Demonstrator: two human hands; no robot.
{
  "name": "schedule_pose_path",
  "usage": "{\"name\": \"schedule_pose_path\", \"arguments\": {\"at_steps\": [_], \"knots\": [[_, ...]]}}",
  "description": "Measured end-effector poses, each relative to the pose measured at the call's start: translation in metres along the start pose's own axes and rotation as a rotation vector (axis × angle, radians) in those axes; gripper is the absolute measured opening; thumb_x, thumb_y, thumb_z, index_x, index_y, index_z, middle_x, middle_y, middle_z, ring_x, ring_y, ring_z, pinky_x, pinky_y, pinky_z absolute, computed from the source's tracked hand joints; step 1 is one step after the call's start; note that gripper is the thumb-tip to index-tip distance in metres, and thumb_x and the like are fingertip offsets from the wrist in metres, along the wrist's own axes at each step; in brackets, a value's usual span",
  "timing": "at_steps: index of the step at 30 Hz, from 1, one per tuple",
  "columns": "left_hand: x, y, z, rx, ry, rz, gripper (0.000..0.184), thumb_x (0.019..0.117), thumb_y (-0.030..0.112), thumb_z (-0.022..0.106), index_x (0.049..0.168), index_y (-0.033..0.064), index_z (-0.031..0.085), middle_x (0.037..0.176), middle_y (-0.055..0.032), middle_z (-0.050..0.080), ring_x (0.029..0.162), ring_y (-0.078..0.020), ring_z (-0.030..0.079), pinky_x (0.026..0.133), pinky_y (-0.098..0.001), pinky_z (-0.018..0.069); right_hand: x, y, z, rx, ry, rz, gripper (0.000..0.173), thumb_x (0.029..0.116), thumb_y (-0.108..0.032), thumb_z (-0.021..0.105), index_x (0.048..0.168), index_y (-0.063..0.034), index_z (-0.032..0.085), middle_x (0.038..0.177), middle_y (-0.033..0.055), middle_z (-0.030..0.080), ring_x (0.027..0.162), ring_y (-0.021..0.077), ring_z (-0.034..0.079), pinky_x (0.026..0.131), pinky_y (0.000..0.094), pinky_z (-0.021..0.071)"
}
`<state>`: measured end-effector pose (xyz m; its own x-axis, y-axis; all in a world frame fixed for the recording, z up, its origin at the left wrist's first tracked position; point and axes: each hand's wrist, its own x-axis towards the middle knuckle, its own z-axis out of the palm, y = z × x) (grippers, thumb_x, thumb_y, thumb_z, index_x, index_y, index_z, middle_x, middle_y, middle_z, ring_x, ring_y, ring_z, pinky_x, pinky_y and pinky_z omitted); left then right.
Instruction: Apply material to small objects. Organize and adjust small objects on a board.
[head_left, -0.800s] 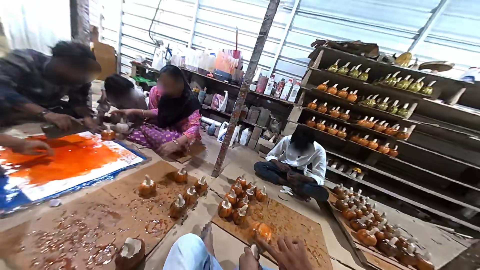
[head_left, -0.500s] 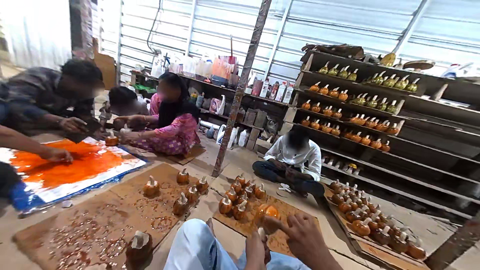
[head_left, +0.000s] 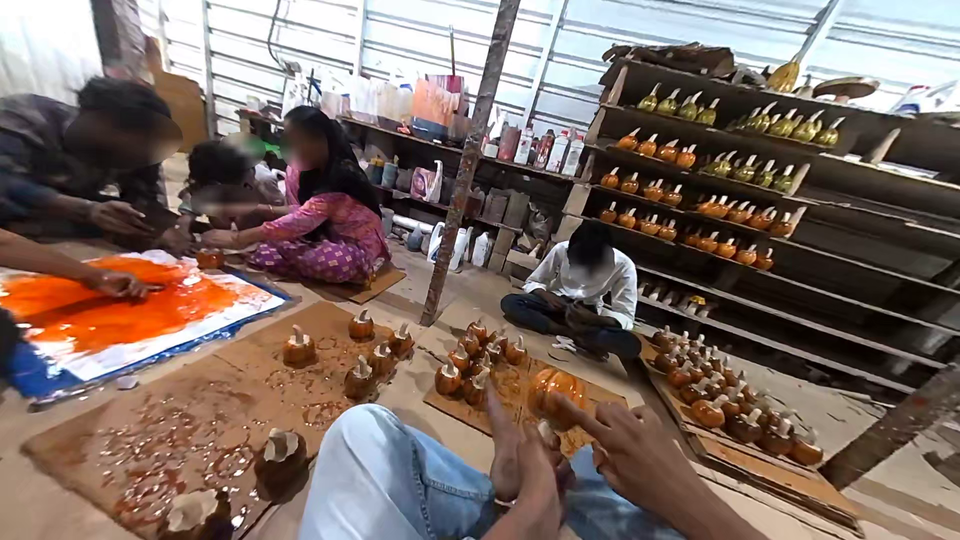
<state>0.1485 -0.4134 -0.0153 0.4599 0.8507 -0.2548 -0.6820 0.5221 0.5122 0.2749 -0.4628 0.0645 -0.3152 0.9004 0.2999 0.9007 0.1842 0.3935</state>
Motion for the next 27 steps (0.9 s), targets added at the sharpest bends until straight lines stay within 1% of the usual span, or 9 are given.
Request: {"name": "schedule_pose_path", "arguments": {"at_steps": [2,3,10,14,17,19,22,25,27], "knots": [[-0.008,0.006,0.013,-0.01,0.026,-0.071,0.054,0.1115,0.05,0.018,0.088,0.0106,0.047,0.055,0.0025,0.037,0.041,-0.009,0.036,0.04,-0.0231,0.0371,-0.003,0.015,-0.004,-0.111,0.09,-0.086,0.099,0.0662,-0.007,0.082,0.152,-0.0429,0.047,0.079,0.0122,0.064,0.071,0.0356,0.065,0.068,0.0578,0.0495],[-0.012,0.008,0.019,-0.005,0.043,-0.092,0.05,0.1132,0.043,0.021,0.089,0.009,0.049,0.056,0.0021,0.038,0.042,-0.0092,0.037,0.041,-0.0229,0.0383,-0.003,0.024,-0.004,-0.147,0.123,-0.121,0.097,0.0664,-0.005,0.082,0.15,-0.0438,0.05,0.077,0.0114,0.063,0.07,0.0352,0.064,0.068,0.0578,0.0493],[-0.001,-0.003,0.038,-0.058,0.031,-0.184,0.044,0.1138,0.035,0.02,0.091,0.0085,0.047,0.053,0.0039,0.035,0.039,-0.0058,0.033,0.039,-0.0189,0.0333,-0.004,0.056,0.001,-0.266,0.203,-0.246,0.084,0.0789,-0.006,0.072,0.149,-0.0469,0.049,0.068,0.0075,0.055,0.06,0.0308,0.057,0.066,0.0527,0.0461],[0.003,-0.006,0.036,-0.014,0.016,-0.179,0.049,0.1139,0.038,0.017,0.085,0.0095,0.046,0.049,0.005,0.032,0.037,-0.0061,0.031,0.038,-0.0196,0.0301,-0.008,0.06,0.008,-0.206,0.216,-0.136,0.08,0.079,-0.011,0.07,0.148,-0.0488,0.051,0.068,0.008,0.055,0.06,0.0313,0.058,0.065,0.0539,0.0453],[0.01,-0.004,0.032,0.011,0.016,-0.157,0.05,0.114,0.038,0.016,0.085,0.0103,0.045,0.049,0.0055,0.03,0.038,-0.006,0.029,0.039,-0.0197,0.0286,-0.005,0.053,0.018,-0.025,0.172,0.022,0.083,0.0722,-0.016,0.073,0.151,-0.0355,0.053,0.066,0.0059,0.058,0.059,0.0306,0.06,0.058,0.0529,0.047],[0.015,-0.004,0.029,0.011,0.053,-0.143,0.049,0.1141,0.037,0.017,0.084,0.0099,0.044,0.049,0.0054,0.03,0.037,-0.0057,0.029,0.038,-0.0194,0.0287,0.003,0.045,0.02,0.201,0.004,0.161,0.084,0.0782,-0.014,0.072,0.157,-0.0286,0.045,0.069,0.0092,0.064,0.063,0.0334,0.064,0.06,0.0572,0.05],[0.028,-0.004,0.017,0.042,0.105,-0.139,0.05,0.1141,0.037,0.016,0.083,0.0098,0.044,0.049,0.0049,0.031,0.038,-0.0062,0.029,0.039,-0.0202,0.0291,0.022,0.036,0.018,0.375,-0.358,0.351,0.087,0.0906,-0.021,0.064,0.164,-0.0387,0.02,0.084,0.0151,0.069,0.079,0.0378,0.066,0.077,0.0616,0.0499],[0.04,-0.003,0.001,0.07,0.154,-0.132,0.05,0.114,0.036,0.016,0.084,0.0094,0.045,0.05,0.0043,0.032,0.038,-0.0068,0.03,0.039,-0.021,0.0287,0.032,0.025,0.032,0.402,-0.468,0.366,0.092,0.0915,-0.023,0.065,0.165,-0.0396,0.012,0.091,0.0161,0.069,0.084,0.0384,0.067,0.081,0.0616,0.0495],[0.049,-0.001,-0.011,0.059,0.192,-0.135,0.048,0.114,0.035,0.016,0.085,0.0093,0.045,0.05,0.0045,0.031,0.038,-0.0065,0.029,0.039,-0.0207,0.0287,0.033,0.017,0.05,0.367,-0.396,0.27,0.094,0.0884,-0.021,0.067,0.165,-0.0345,0.016,0.09,0.0171,0.071,0.083,0.0394,0.067,0.08,0.0619,0.0496]]}}
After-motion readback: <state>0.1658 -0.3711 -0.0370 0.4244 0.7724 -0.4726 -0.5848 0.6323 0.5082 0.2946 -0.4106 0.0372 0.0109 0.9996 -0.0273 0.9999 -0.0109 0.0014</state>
